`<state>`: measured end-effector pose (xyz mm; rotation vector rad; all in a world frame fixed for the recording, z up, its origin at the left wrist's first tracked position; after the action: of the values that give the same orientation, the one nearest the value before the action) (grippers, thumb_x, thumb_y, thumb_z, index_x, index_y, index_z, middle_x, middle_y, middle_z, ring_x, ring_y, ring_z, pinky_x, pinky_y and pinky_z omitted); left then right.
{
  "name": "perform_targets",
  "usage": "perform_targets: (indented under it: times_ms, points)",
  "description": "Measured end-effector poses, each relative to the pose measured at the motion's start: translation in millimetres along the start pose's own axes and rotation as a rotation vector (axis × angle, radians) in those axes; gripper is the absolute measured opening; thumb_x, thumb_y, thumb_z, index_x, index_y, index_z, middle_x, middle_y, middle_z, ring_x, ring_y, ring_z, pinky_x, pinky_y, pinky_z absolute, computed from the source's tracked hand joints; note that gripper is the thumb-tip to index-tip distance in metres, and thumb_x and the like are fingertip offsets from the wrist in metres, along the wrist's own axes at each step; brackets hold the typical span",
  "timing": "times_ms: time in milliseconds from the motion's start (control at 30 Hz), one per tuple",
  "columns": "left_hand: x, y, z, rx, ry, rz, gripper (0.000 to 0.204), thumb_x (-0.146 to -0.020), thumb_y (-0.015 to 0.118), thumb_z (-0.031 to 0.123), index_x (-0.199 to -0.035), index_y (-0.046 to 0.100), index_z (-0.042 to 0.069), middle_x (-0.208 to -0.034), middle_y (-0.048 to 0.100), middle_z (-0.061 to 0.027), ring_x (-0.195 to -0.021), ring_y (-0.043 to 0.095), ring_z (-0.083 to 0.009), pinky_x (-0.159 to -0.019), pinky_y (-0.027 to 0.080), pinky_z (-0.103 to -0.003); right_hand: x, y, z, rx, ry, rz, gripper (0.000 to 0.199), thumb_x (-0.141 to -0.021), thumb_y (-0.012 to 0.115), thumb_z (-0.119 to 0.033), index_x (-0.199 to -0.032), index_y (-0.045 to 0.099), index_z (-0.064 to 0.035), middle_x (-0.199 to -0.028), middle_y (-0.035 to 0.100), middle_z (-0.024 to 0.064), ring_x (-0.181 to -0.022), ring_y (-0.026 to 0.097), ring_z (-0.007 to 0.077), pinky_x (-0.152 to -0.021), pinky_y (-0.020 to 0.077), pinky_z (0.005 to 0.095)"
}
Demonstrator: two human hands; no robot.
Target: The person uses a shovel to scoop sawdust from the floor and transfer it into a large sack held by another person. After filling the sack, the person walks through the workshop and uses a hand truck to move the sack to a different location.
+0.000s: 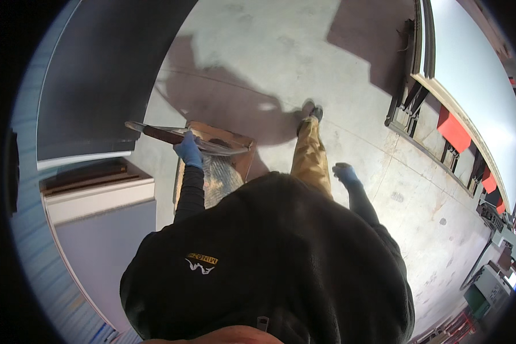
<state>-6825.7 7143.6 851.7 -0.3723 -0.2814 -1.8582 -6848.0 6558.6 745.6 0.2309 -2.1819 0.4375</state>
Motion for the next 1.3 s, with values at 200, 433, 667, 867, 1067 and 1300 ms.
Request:
perform_targets:
  times_ms: [200,433,667,867,1067,1300]
  points:
    - [-39,210,35,-0.054,0.169,-0.021,0.040,-0.078,0.069,0.010,-0.103,0.044,-0.009,-0.092,0.058,-0.0152,-0.063,0.059,-0.0177,-0.048,0.048,-0.033,-205,-145,-241,0.665,-0.181,-0.114,0.050,-0.083,0.064,-0.033,-0.119,0.064,0.0025,-0.107,0.069,0.0190,-0.095,0.065,0.0313,-0.084,0.0501,0.0423]
    - [-78,464,77,-0.052,0.021,-0.006,0.036,-0.077,0.067,0.006,-0.101,0.042,-0.005,-0.084,0.058,-0.0137,-0.057,0.059,-0.0203,-0.050,0.053,-0.033,-304,-225,-567,0.474,-0.448,0.074,0.052,-0.085,0.064,-0.035,-0.123,0.062,0.0002,-0.125,0.064,0.0202,-0.120,0.059,0.0306,-0.103,0.0450,0.0377]
    - [-136,784,119,-0.033,0.091,-0.113,0.033,-0.078,0.063,0.005,-0.100,0.042,-0.006,-0.076,0.058,-0.0135,-0.054,0.057,-0.0193,-0.049,0.051,-0.032,-462,-353,-800,0.555,-0.401,0.036,0.054,-0.087,0.065,-0.035,-0.128,0.060,-0.0015,-0.126,0.064,0.0165,-0.117,0.062,0.0288,-0.099,0.0469,0.0366]
    - [-140,836,157,-0.079,0.097,0.030,0.021,-0.078,0.065,0.005,-0.089,0.050,-0.006,-0.071,0.059,-0.0124,-0.057,0.059,-0.0214,-0.052,0.051,-0.034,-377,-406,-796,-0.035,-0.398,0.060,0.044,-0.089,0.064,-0.022,-0.125,0.059,0.0029,-0.117,0.067,0.0135,-0.106,0.064,0.0166,-0.092,0.0494,0.0285]
    - [-171,910,169,-0.147,0.072,-0.112,0.014,-0.083,0.065,0.010,-0.079,0.054,0.002,-0.069,0.059,-0.0080,-0.054,0.058,-0.0187,-0.050,0.048,-0.032,-482,-501,-851,-0.031,-0.323,0.037,0.046,-0.089,0.064,-0.023,-0.127,0.058,0.0030,-0.120,0.067,0.0158,-0.109,0.064,0.0205,-0.095,0.0484,0.0309]
    - [-208,1051,192,-0.174,-0.020,0.085,0.017,-0.083,0.065,0.006,-0.082,0.050,0.000,-0.074,0.059,-0.0090,-0.058,0.059,-0.0199,-0.054,0.052,-0.034,-559,-584,-1051,0.393,-0.395,0.036,0.050,-0.089,0.064,-0.030,-0.129,0.058,0.0000,-0.121,0.066,0.0181,-0.114,0.063,0.0258,-0.098,0.0480,0.0338]
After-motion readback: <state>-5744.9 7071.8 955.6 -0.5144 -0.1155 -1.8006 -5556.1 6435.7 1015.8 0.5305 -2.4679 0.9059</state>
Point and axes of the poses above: each hand's wrist, its own x-axis away from the middle knuckle, its own y-axis out of the palm, z = x × y, the point moved 1 cm from there along -x, towards the middle knuckle
